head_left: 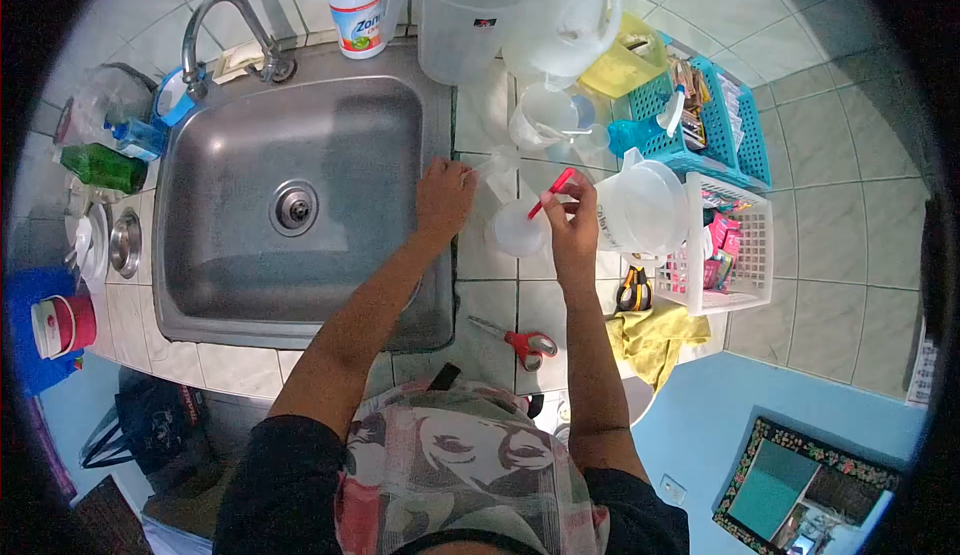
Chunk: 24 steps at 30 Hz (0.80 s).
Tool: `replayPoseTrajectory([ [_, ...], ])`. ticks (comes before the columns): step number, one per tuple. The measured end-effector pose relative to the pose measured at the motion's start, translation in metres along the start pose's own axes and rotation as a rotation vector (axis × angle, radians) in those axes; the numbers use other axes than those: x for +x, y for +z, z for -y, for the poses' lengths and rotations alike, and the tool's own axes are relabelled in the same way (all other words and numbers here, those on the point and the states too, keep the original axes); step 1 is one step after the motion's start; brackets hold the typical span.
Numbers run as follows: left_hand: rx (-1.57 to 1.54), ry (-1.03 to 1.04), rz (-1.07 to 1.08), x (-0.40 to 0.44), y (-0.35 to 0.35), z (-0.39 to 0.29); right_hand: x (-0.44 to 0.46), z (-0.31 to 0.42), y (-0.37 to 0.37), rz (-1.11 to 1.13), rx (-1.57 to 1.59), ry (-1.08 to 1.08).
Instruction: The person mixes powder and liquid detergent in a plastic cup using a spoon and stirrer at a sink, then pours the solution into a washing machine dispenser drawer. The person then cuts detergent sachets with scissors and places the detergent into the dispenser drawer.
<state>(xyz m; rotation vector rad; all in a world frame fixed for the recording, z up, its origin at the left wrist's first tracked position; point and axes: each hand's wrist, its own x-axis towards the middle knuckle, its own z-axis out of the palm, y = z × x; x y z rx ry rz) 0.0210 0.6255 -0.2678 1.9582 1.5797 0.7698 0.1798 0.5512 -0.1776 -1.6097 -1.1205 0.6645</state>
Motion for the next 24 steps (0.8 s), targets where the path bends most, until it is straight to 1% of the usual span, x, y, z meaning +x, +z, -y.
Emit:
replayPoseTrajectory([
  [2, 0.003, 0.001, -0.106, 0.001, -0.006, -0.010, 0.009, -0.013, -0.005, 0.056, -0.008, -0.017],
  [5, -0.273, 0.176, -0.214, -0.006, -0.018, -0.012, 0.012, -0.013, -0.006, 0.112, 0.217, -0.008],
  [8, -0.478, 0.385, 0.042, -0.033, -0.018, -0.010, -0.001, 0.014, -0.016, 0.127, 0.275, 0.168],
  [11, -0.452, 0.376, 0.112, -0.056, -0.012, -0.031, -0.009, 0.020, -0.023, 0.092, 0.390, 0.089],
  [14, -0.558, 0.243, 0.045, -0.064, 0.006, -0.039, -0.013, 0.020, -0.027, 0.076, 0.240, -0.016],
  [17, -0.508, 0.068, 0.130, -0.069, 0.003, -0.052, -0.012, 0.014, -0.034, 0.094, 0.000, -0.173],
  [21, -0.444, 0.068, 0.039, -0.073, 0.010, -0.055, -0.011, 0.014, -0.039, 0.142, -0.116, -0.297],
  [23, -0.455, 0.029, 0.019, -0.076, 0.010, -0.059, -0.010, 0.009, -0.039, 0.167, -0.093, -0.274],
  [24, -0.430, 0.059, -0.029, -0.077, 0.010, -0.058, -0.011, 0.007, -0.039, 0.175, -0.082, -0.261],
])
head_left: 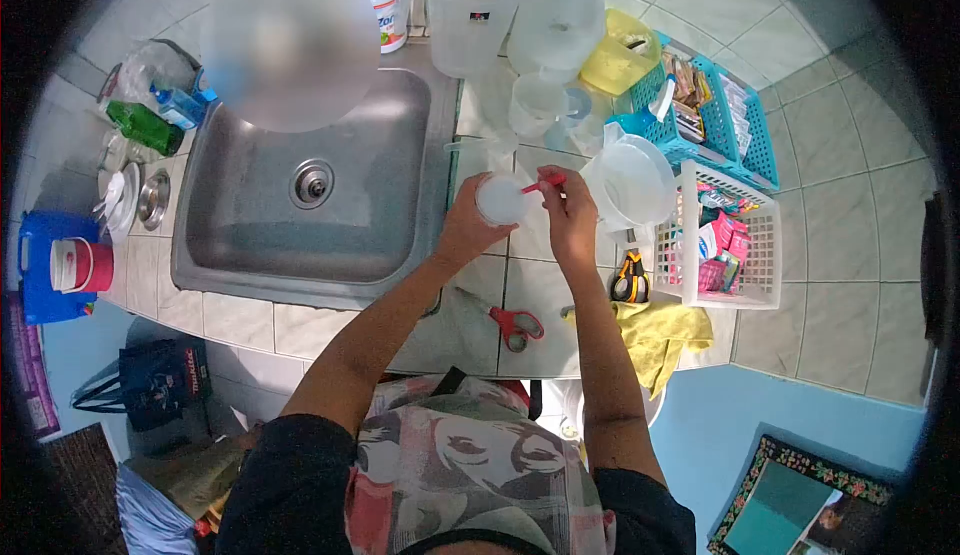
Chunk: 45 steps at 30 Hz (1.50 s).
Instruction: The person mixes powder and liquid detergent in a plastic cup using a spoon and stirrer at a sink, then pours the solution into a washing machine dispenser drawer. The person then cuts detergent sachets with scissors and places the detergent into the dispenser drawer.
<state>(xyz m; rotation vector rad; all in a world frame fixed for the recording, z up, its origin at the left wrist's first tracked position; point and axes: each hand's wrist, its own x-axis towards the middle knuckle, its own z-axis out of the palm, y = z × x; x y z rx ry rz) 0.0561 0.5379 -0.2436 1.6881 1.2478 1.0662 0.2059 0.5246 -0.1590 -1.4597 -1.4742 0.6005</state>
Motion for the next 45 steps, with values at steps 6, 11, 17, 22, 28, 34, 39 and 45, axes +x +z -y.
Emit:
replayPoseTrajectory([
  [6, -0.003, 0.076, -0.050, -0.010, -0.005, -0.019, -0.017, 0.027, -0.026, -0.035, 0.262, 0.085],
  [11, -0.081, 0.060, 0.098, -0.023, -0.015, -0.048, -0.047, 0.063, -0.060, -0.251, 0.383, 0.070],
  [17, -0.095, 0.222, 0.320, -0.051, -0.003, -0.071, -0.114, 0.110, -0.088, -0.471, 0.260, 0.096],
  [22, -0.222, 0.294, 0.542, -0.094, 0.023, -0.095, -0.185, 0.128, -0.096, -0.568, 0.143, 0.254],
  [28, -0.224, 0.440, 0.796, -0.166, 0.059, -0.133, -0.289, 0.131, -0.120, -0.649, -0.223, 0.359],
  [34, -0.329, 0.568, 1.043, -0.265, 0.105, -0.172, -0.401, 0.149, -0.149, -0.952, -0.358, 0.408],
  [39, -0.379, 0.650, 1.249, -0.366, 0.150, -0.212, -0.509, 0.175, -0.176, -1.056, -0.280, 0.507],
  [45, -0.424, 0.714, 1.417, -0.500, 0.193, -0.248, -0.645, 0.208, -0.216, -1.278, -0.401, 0.629],
])
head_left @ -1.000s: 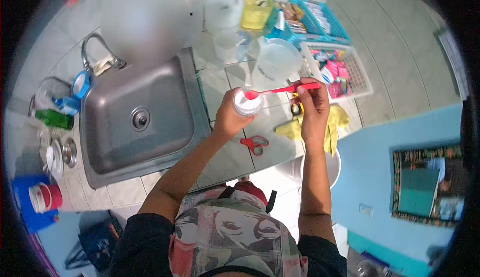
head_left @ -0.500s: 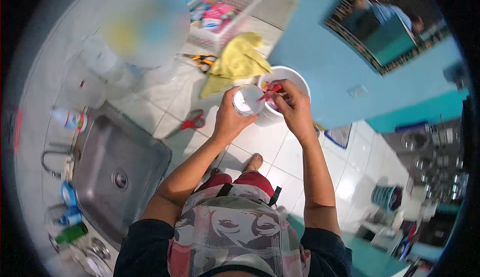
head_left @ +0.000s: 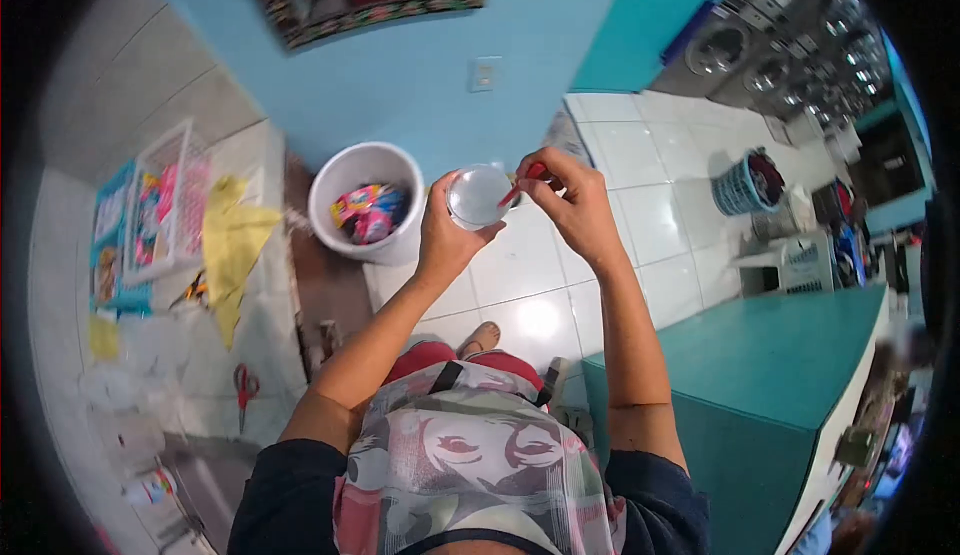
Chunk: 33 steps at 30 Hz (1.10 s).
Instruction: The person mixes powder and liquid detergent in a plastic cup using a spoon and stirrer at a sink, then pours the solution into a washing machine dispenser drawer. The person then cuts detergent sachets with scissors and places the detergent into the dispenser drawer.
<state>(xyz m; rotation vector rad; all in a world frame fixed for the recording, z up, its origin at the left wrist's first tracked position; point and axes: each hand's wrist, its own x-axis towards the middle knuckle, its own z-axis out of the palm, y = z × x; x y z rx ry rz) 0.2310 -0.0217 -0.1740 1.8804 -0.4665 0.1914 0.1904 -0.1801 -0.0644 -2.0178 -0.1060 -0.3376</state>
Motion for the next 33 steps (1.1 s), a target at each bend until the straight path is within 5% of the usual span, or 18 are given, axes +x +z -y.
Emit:
replayPoseTrajectory([
  [4, -0.079, 0.036, 0.110, 0.031, 0.078, -0.016, 0.006, -0.047, -0.051, -0.270, -0.074, -0.041],
  [10, -0.168, 0.114, 0.305, 0.075, 0.177, -0.022, 0.000, -0.093, -0.127, -0.270, -0.016, 0.179],
  [17, -0.243, 0.181, 0.509, 0.138, 0.286, -0.034, 0.036, -0.148, -0.213, -0.575, -0.215, 0.206],
  [27, -0.317, 0.250, 0.718, 0.215, 0.441, -0.064, 0.058, -0.215, -0.337, -0.685, -0.261, 0.454],
  [33, -0.343, 0.218, 0.793, 0.239, 0.554, -0.083, 0.066, -0.284, -0.421, -0.756, -0.280, 0.340],
])
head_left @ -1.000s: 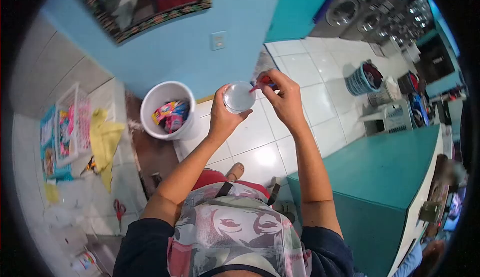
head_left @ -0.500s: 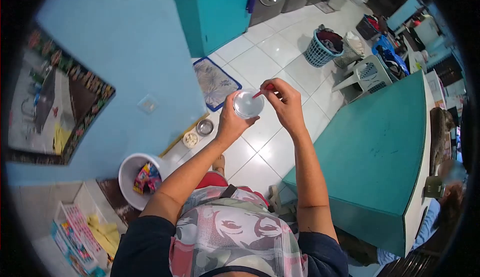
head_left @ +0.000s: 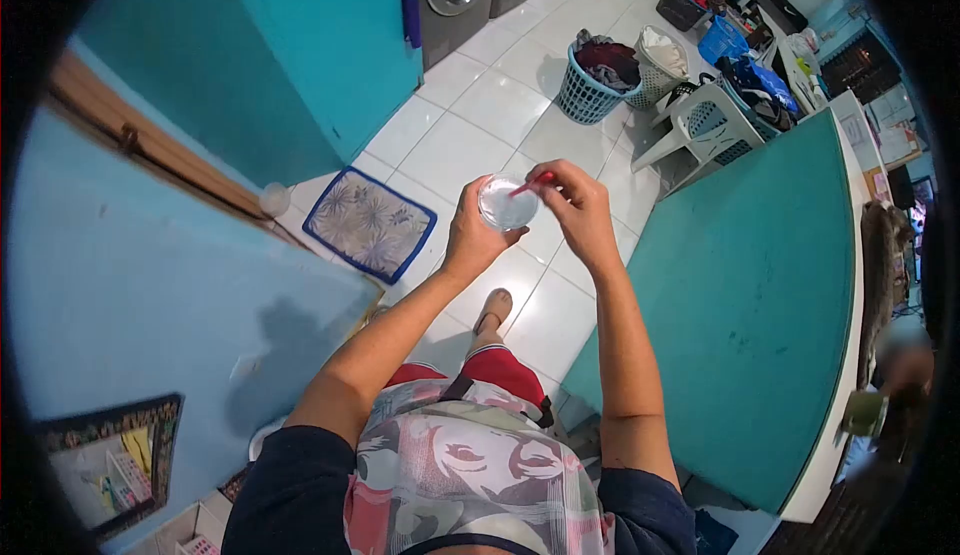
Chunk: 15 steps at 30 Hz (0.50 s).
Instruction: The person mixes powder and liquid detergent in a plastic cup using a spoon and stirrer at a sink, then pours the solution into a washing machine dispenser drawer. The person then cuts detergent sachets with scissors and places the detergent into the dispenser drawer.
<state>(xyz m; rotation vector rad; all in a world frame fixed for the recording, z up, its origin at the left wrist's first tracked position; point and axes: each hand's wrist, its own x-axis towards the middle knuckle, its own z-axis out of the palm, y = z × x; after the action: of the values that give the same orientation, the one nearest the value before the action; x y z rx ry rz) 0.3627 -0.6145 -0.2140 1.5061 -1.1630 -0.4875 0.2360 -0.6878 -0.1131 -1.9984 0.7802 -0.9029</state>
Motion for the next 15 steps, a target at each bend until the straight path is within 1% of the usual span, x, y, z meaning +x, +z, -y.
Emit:
replayPoseTrajectory([
  [3, -0.012, 0.000, -0.008, 0.053, 0.034, 0.012, 0.046, -0.032, -0.031, 0.154, 0.075, 0.099],
  [4, -0.014, -0.003, -0.013, 0.065, 0.047, 0.017, 0.061, -0.039, -0.044, 0.147, 0.067, 0.113],
  [7, -0.031, 0.005, -0.034, 0.124, 0.081, 0.031, 0.119, -0.081, -0.072, 0.056, -0.050, 0.066],
  [10, -0.051, -0.036, -0.035, 0.174, 0.108, 0.036, 0.171, -0.108, -0.084, -0.035, -0.034, 0.045],
  [13, -0.021, -0.061, -0.033, 0.231, 0.127, 0.038, 0.217, -0.138, -0.091, 0.049, 0.076, 0.038],
  [14, -0.010, -0.059, -0.032, 0.251, 0.133, 0.044, 0.233, -0.147, -0.094, 0.106, 0.130, 0.088],
  [15, 0.000, -0.055, -0.030, 0.270, 0.140, 0.050, 0.249, -0.157, -0.098, 0.104, 0.134, 0.108],
])
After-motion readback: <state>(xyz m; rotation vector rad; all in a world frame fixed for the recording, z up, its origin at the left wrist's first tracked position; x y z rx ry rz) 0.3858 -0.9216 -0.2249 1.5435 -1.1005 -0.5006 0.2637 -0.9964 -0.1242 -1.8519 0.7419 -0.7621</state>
